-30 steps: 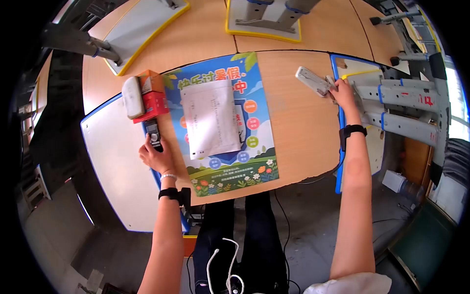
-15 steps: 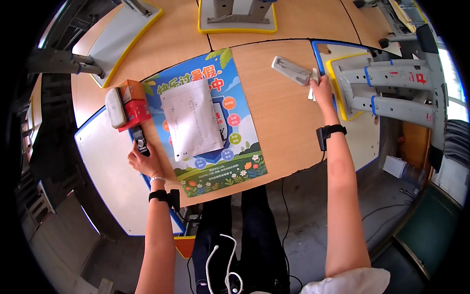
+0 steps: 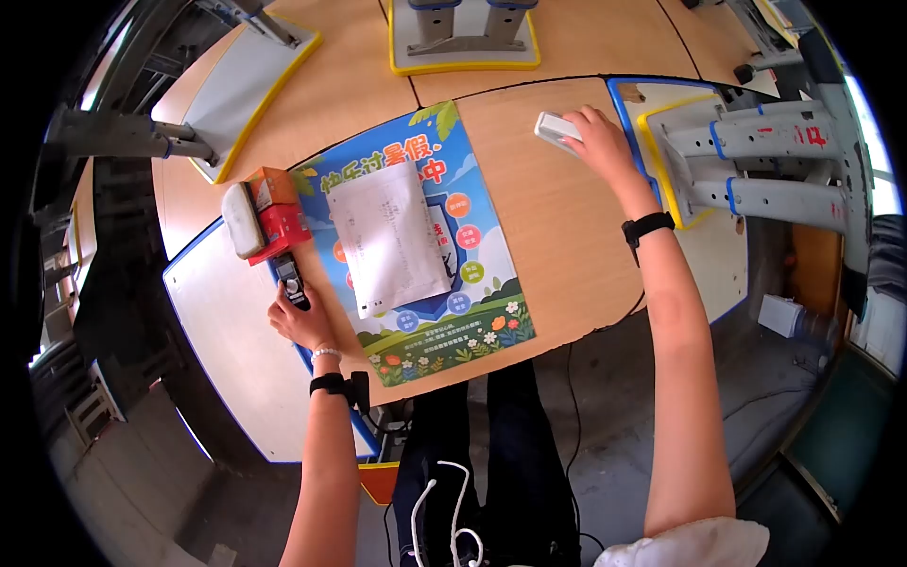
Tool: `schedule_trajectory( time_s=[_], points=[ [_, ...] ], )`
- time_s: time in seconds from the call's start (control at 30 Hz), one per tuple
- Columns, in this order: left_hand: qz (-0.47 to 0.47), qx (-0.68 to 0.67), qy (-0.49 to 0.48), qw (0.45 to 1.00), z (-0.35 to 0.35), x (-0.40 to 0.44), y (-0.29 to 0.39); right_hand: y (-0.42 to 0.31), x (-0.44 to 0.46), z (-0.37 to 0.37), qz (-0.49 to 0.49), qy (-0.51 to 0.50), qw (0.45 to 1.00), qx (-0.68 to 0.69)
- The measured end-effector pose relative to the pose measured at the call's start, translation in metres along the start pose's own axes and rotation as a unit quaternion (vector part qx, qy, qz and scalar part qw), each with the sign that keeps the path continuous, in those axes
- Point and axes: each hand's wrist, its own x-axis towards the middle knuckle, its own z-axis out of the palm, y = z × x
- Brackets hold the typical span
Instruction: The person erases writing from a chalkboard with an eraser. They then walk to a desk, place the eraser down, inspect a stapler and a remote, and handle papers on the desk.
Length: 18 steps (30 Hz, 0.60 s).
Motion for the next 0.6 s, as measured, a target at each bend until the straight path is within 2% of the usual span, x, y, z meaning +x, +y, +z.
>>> schedule_trajectory(
  time_s=[0.6],
  points=[
    [-0.006, -0.011, 0.005, 1.000, 0.002, -0.001, 0.000, 0.012, 0.001, 0.010, -0.022, 0.018, 0.999, -0.033]
  ],
)
